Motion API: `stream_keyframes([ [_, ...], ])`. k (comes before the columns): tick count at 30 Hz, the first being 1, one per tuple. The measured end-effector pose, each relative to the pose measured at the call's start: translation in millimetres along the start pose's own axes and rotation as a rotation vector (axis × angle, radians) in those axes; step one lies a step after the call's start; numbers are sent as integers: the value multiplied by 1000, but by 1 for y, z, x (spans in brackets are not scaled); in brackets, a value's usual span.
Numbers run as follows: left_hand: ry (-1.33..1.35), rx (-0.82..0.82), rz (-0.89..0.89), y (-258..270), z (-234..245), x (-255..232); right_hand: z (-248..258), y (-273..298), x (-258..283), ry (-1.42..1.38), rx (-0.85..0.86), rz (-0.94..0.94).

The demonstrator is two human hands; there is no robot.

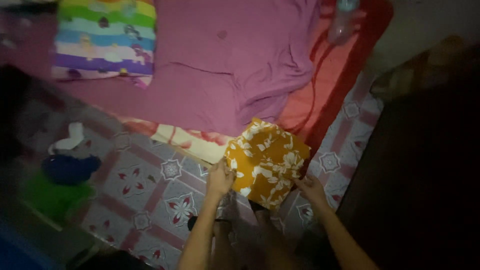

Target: Transfer folded clothes from a bed to a storage bin.

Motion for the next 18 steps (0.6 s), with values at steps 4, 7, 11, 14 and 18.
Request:
stream_keyframes([
  [4, -37, -15, -51, -35, -26, 10, -21, -39, -41, -14, -12, 38],
  [7, 27, 5, -141, -64, -60, 31, -43, -51, -58, -24, 6, -2],
  [11, 231, 168, -160, -88, -92, 48, -45, -56, -57, 135, -143, 111],
  [14, 387, 302, 31, -93, -87, 41, -48, -52, -60, 121, -240, 67],
  [18, 609, 570, 191, -86, -93, 26, -54, -43, -68, -139, -291, -96],
])
Point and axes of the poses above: each hand's wrist, its own y-axis away from the middle knuckle, its own z-axis out of the back of the hand, x = y × z, the point moved 10 cm from there along -y, towards the middle knuckle, and after that the axes turned 12 degrees about z, right-handed, at the moved point
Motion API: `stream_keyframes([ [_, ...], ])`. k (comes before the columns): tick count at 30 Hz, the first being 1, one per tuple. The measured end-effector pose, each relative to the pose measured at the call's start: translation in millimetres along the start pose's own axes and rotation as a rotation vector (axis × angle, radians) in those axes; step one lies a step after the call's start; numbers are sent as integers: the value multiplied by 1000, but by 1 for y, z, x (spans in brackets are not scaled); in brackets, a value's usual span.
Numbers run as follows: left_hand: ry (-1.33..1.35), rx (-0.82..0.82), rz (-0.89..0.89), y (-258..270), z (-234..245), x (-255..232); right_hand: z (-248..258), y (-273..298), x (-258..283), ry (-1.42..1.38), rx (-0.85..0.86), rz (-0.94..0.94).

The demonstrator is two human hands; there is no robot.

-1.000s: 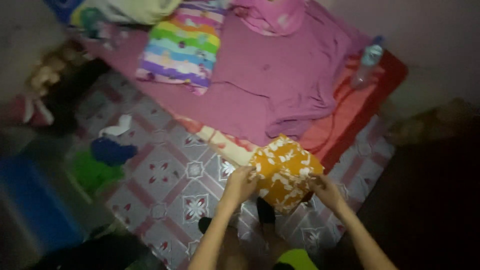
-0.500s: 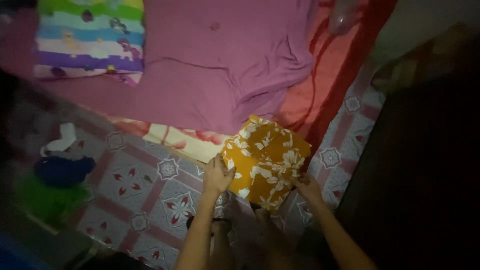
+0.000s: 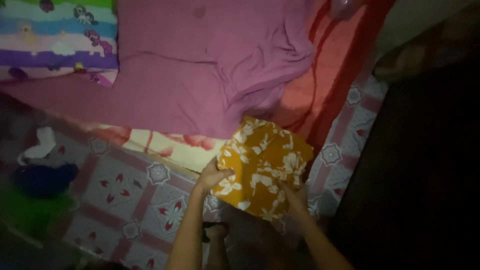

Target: Transfer folded clothes from a bed to a storage bin.

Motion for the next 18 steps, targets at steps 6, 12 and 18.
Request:
stream_keyframes([
  [6, -187, -20, 21, -15, -15, 19, -15, -3, -18, -419, 160, -76],
  [12, -89, 69, 35, 58, -55, -52, 11, 10, 7, -135, 165, -51],
  [18, -253, -152, -61, 105, -32, -106, 10, 58, 92, -319, 297, -52],
])
Point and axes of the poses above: each hand's wrist, its own y-axis away from the middle knuckle, its own z-axis out of the back of the hand, x = y × z, the point moved 10 cm from there along -y, towards the middle knuckle, and after that the axes turned 12 degrees about z, right-handed, at the moved point
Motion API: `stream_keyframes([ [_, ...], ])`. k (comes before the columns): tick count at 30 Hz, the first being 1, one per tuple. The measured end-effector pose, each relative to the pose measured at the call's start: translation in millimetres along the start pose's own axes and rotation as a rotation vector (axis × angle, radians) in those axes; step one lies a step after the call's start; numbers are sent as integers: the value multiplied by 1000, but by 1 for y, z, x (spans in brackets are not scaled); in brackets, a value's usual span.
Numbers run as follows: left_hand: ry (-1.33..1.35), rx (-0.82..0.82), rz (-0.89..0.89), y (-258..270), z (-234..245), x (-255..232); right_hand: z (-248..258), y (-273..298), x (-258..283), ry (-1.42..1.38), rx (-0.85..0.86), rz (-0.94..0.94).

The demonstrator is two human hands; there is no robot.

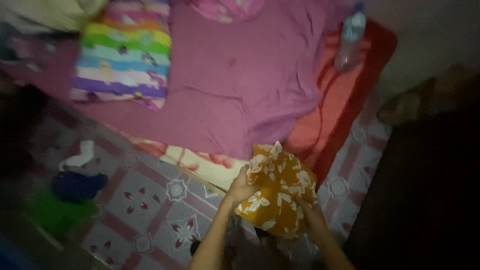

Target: Transfer folded clothes from a bed to a storage bin.

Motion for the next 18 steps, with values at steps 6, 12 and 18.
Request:
stream_keyframes([
  [6, -149, -143, -163, 69, 80, -70, -84, 54, 51, -301, 386, 26],
  [12, -357, -303, -162, 213, 189, -163, -197, 89, 86, -367, 855, -74],
  [18, -572, -564, -369, 314, 271, -207, -269, 58, 220, 736, 309, 1270],
])
Point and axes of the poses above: each hand's wrist, its own y-axis away from the middle knuckle, its own z-axis out of the back of the hand, x = y × z, the point moved 10 cm from there along -y, towards the middle knuckle, and after that the axes turned 12 degrees about z, right-handed, at the moved point
